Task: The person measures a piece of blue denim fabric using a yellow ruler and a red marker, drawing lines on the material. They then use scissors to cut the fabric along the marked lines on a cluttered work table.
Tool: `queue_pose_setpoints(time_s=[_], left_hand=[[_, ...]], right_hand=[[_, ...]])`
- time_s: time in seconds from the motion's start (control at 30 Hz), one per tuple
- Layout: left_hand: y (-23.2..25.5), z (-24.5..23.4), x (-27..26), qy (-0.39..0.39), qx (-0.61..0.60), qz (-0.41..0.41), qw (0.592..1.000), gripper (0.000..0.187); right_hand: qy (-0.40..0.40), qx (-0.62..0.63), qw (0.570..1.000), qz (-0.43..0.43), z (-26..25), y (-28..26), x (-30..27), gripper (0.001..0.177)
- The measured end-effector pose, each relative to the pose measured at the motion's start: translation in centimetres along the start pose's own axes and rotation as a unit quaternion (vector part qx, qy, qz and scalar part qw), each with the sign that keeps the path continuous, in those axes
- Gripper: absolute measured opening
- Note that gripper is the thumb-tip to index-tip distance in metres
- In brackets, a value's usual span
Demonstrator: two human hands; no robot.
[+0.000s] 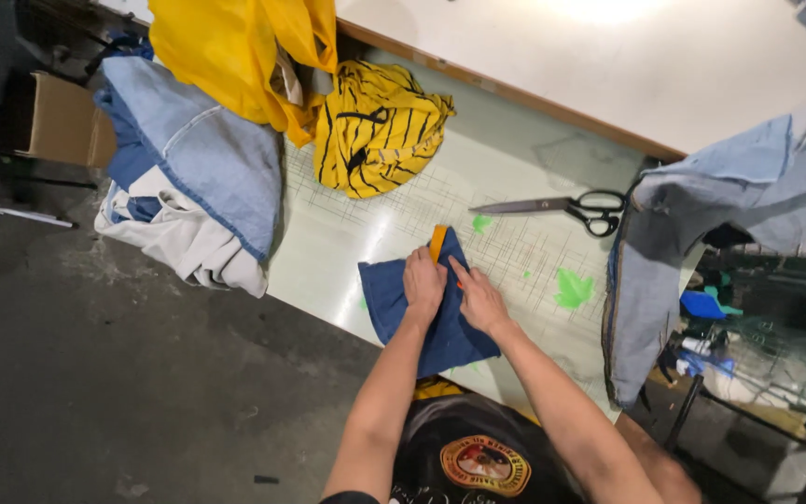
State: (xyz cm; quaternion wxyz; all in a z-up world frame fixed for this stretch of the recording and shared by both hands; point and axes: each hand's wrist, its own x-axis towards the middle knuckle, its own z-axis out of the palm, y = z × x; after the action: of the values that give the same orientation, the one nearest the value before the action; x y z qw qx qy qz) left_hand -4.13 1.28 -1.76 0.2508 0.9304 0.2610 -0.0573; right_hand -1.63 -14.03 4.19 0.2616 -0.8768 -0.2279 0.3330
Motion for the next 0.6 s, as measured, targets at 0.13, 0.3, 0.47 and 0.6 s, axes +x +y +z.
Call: queue_pose_setpoints(time_s=[0.13,0.3,0.47,0.6], left_hand=[[3.8,-7.5,0.2,0.023,-0.008,0.018,1.000,0.034],[3.5,-9.5,0.9,0.042,0.147,0.156,0.976,0.050],[0.9,-8.9,2.4,-0.054,0.201,0.229,0.951,0.052],[-0.5,-7.5,2.9,-0.025,0.249,0.229,0.941,0.054]], right_hand=[[-0.013,0.007,1.000,0.003,0.0,0.0,-0.1,0.076],[-0.018,-0.008,1.000,0.010,-1.1,-1.0,-0.5,0.075],[-0.025,-0.008,1.000,0.013,-1.2,-1.1,-0.4,0.076],[-0.037,-0.017,0.999,0.021,-1.3,-1.3,-0.3,0.077]])
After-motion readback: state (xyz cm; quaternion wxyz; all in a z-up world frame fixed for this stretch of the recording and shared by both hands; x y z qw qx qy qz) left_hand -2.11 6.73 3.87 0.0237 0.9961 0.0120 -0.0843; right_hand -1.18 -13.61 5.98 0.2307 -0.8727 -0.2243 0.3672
